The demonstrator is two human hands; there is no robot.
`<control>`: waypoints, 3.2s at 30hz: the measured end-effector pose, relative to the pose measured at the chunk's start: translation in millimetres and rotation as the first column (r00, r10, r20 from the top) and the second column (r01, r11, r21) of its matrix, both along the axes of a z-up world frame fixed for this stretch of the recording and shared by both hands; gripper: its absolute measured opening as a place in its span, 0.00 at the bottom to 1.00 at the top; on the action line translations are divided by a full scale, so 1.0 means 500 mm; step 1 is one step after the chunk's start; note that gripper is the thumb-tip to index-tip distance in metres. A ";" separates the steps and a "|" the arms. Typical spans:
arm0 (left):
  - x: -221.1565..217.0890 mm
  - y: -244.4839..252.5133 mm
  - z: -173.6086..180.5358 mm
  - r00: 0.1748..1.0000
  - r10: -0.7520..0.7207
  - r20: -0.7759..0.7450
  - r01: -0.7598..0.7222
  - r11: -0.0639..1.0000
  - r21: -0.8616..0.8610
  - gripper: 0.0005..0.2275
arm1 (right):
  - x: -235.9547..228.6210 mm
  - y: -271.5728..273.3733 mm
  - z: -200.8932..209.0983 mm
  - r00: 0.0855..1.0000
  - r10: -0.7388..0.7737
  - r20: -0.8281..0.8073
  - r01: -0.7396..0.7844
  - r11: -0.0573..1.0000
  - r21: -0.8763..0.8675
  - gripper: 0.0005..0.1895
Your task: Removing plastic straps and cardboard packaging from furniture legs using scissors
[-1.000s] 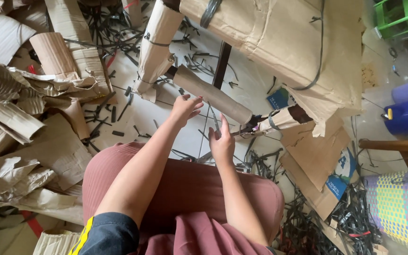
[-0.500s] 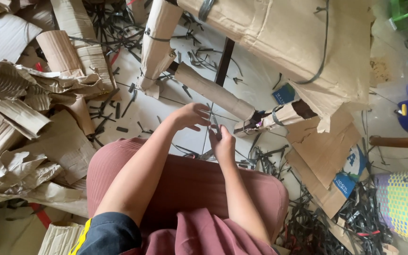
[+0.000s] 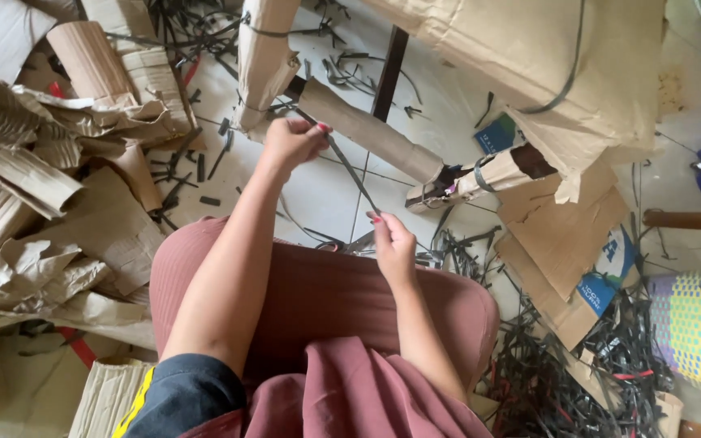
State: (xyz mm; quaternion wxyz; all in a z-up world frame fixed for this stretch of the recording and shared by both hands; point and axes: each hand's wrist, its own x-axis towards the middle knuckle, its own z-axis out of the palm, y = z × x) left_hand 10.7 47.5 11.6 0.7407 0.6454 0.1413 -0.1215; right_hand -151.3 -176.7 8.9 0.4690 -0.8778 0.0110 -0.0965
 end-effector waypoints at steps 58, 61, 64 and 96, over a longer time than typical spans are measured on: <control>-0.041 0.037 0.113 0.979 0.165 0.120 -0.132 0.961 -0.242 0.13 | 0.048 0.029 0.152 0.940 -0.177 0.291 0.193 0.981 -0.024 0.08; -0.032 0.036 0.092 0.993 0.074 0.095 -0.070 0.997 -0.044 0.17 | 0.091 0.036 0.178 0.880 -0.269 0.392 0.306 0.951 -0.034 0.07; -0.029 0.033 0.036 0.996 -0.078 0.052 0.056 0.942 0.331 0.17 | 0.136 0.037 0.176 0.839 -0.436 0.327 0.427 0.899 0.104 0.09; -0.013 -0.125 -0.127 0.690 -0.644 -0.330 0.688 0.442 0.576 0.22 | 0.158 -0.108 0.163 0.445 -0.152 0.883 0.476 0.875 -0.090 0.16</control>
